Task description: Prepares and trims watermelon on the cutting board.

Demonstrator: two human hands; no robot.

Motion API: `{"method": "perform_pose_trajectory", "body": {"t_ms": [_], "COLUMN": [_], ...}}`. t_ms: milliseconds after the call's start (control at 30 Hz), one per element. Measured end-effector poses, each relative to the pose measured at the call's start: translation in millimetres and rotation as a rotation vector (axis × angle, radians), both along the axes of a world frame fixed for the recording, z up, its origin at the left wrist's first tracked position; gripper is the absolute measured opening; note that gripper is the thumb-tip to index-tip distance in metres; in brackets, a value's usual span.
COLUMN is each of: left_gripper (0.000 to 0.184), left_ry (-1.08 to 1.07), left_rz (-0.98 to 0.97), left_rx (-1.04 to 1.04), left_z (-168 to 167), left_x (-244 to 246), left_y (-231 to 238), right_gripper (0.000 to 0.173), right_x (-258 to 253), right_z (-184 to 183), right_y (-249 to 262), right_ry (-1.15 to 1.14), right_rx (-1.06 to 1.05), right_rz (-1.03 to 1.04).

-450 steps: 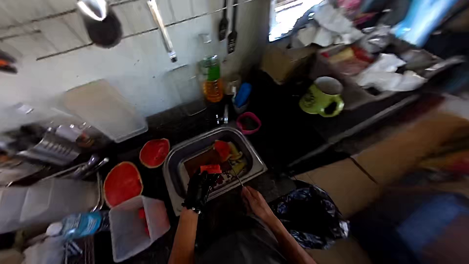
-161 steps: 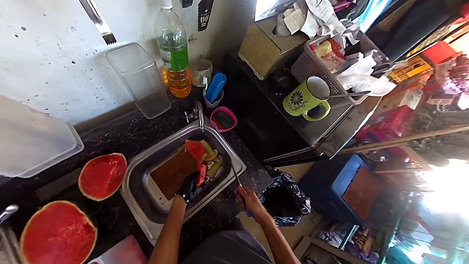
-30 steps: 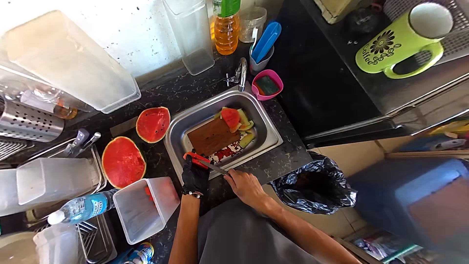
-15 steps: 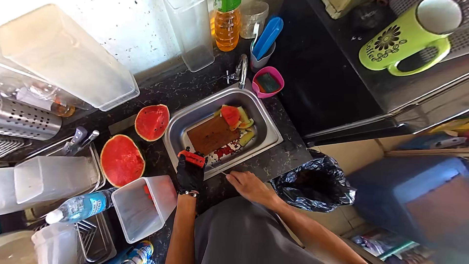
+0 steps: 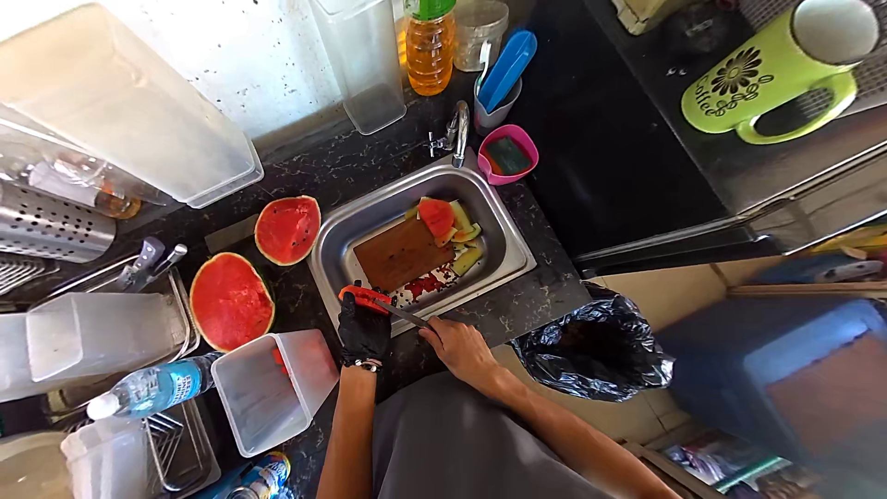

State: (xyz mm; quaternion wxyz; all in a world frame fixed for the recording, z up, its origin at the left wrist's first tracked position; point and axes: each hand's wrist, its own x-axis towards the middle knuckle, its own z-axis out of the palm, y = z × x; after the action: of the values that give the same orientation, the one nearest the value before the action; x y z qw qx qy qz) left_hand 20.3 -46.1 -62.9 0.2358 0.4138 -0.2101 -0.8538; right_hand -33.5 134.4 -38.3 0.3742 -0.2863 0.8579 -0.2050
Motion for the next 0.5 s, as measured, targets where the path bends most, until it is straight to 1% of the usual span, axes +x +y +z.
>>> {"method": "perform_pose_trajectory", "body": {"t_ms": [67, 133, 200, 233, 267, 300, 367, 400, 433, 467, 500], "left_gripper": [0.045, 0.047, 0.046, 0.045, 0.044, 0.043, 0.044, 0.044, 0.046, 0.047, 0.049], "left_ry": [-0.057, -0.126, -0.183, -0.204, -0.226, -0.254, -0.285, -0.263, -0.204, -0.158, -0.141], "left_rz": [-0.008, 0.011, 0.034, 0.034, 0.031, 0.017, -0.012, -0.023, -0.041, -0.079, -0.13], "left_rx": [0.014, 0.035, -0.012, -0.036, -0.057, -0.072, -0.119, -0.106, -0.085, -0.085, -0.12], "left_z": [1.9, 7.8, 17.1, 25.1, 34.0, 43.4, 44.3, 37.0, 20.6, 11.6, 10.6], "left_x": [-1.4, -5.4, -9.1, -9.9, -10.7, -11.6, -8.2, -4.9, -0.6, 1.8, 2.6], "left_y": [-0.2, -1.5, -0.9, 0.0, 0.7, 0.7, -0.5, -2.6, -6.7, -8.9, -9.2], "right_gripper": [0.055, 0.052, 0.051, 0.053, 0.055, 0.055, 0.055, 0.056, 0.056, 0.056, 0.056], "right_x": [3.7, 4.1, -5.4, -12.5, -18.3, -21.2, -21.3, -20.4, -19.9, -19.8, -19.6], "right_z": [-7.1, -17.0, -23.8, -24.4, -20.7, -14.3, -1.5, 4.6, 9.0, 11.7, 12.7], "right_y": [0.8, 4.3, 8.9, 11.5, 12.9, 13.2, 14.1, 13.7, 12.8, 11.8, 10.8], "right_ry": [0.035, -0.008, -0.208, -0.317, -0.356, -0.335, -0.283, -0.259, -0.24, -0.234, -0.229], "right_rx": [-0.068, -0.171, -0.172, -0.141, -0.117, -0.11, -0.095, -0.064, -0.022, 0.017, 0.047], "right_rz": [-0.047, -0.167, -0.275, -0.284, -0.258, -0.206, -0.085, -0.033, 0.009, 0.032, 0.043]}}
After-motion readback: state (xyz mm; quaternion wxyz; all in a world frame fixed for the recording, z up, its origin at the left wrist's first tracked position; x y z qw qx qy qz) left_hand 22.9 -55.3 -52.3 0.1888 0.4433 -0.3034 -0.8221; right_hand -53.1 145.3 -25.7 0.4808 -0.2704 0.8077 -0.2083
